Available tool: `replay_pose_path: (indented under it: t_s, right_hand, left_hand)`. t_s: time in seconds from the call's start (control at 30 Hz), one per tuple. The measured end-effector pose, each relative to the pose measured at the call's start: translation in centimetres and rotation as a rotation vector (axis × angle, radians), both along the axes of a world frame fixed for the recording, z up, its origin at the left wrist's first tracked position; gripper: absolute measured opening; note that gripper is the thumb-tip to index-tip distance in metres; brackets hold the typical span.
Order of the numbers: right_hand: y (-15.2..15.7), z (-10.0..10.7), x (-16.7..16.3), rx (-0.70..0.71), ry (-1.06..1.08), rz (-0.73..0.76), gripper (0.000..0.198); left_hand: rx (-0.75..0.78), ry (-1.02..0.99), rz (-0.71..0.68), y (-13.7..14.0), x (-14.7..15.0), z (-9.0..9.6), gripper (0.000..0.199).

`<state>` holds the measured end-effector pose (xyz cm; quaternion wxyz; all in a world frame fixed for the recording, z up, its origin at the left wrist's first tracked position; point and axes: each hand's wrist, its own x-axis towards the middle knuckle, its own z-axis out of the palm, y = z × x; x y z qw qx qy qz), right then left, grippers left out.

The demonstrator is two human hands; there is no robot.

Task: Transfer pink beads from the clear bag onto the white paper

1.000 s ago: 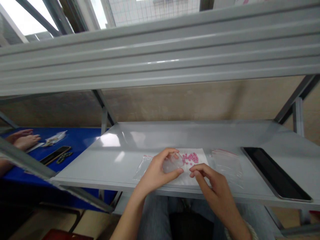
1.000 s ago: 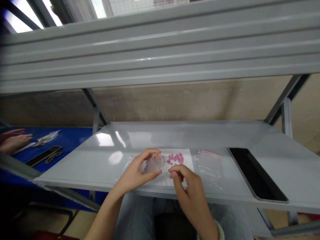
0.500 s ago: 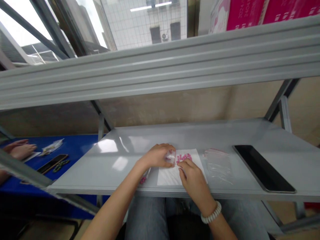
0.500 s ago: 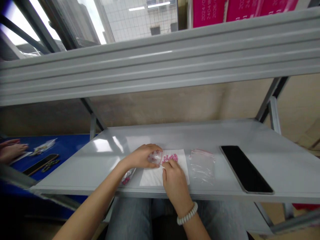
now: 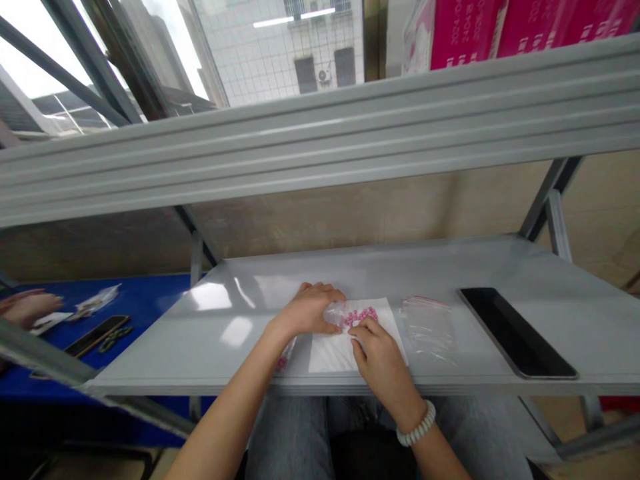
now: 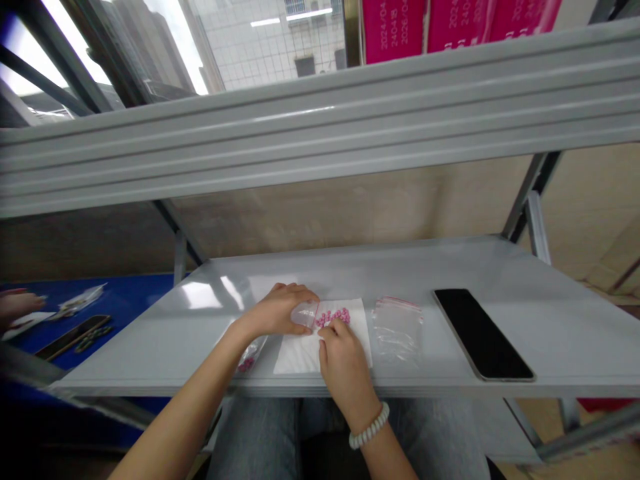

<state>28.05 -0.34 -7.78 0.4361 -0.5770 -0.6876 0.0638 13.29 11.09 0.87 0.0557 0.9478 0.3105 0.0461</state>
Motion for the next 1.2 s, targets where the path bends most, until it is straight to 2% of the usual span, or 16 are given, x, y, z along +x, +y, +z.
replay_pose_path:
  t_s: [0.13, 0.2, 0.23, 0.33, 0.4, 0.47, 0.57, 0.7, 0.77, 1.0, 1.2]
  right_hand:
    - [-0.8, 0.6, -0.3, 0.095, 0.264, -0.126, 0.022]
    - [-1.5, 1.0, -0.6, 0.049, 0.494, -0.143, 0.020]
    - [-1.9, 1.2, -0.8, 0.009, 0.605, -0.115, 0.025]
    - [-2.8, 1.9, -1.3, -0.118, 0.824, 0.054, 0.037]
    - [-3.2, 2.5, -1.3, -0.187, 0.866, 0.146, 0.026]
    - [-3.4, 2.9, -1.0, -0.231, 0.883, 0.175, 0.018]
    - [-3.7, 3.4, -0.2, -0.268, 0.907, 0.160, 0.020]
    - [-4.2, 3.9, 0.5, -0.280, 0.884, 0.167, 0.017]
    - [-4.5, 4.1, 0.5, -0.268, 0.856, 0.153, 0.017]
    - [-4.8, 3.6, 0.6, -0.280, 0.771, 0.159, 0.015]
    - [-4.8, 3.0, 1.0, -0.282, 0.769, 0.156, 0.017]
  left_hand:
    - [0.106, -0.077, 0.173, -2.9, -0.7, 0.4, 0.043]
    - [0.166, -0.150, 0.276, -5.3, -0.7, -0.2, 0.044]
    - [0.168, -0.263, 0.331, -6.6, -0.5, -0.9, 0.042]
    - [0.114, -0.565, 0.420, -10.5, 0.7, -3.3, 0.041]
    - [0.012, -0.703, 0.476, -12.5, 1.5, -4.7, 0.043]
    - [-0.135, -0.816, 0.489, -13.8, 1.9, -5.4, 0.050]
    - [-0.348, -0.932, 0.438, -14.3, 1.5, -5.2, 0.058]
    - [-0.632, -1.012, 0.421, -13.5, 0.3, -4.2, 0.026]
    - [-0.706, -1.077, 0.427, -13.1, 0.2, -4.0, 0.024]
    - [-0.657, -1.198, 0.484, -13.3, 1.2, -4.2, 0.022]
    - [-0.671, -1.177, 0.493, -13.8, 2.1, -4.2, 0.021]
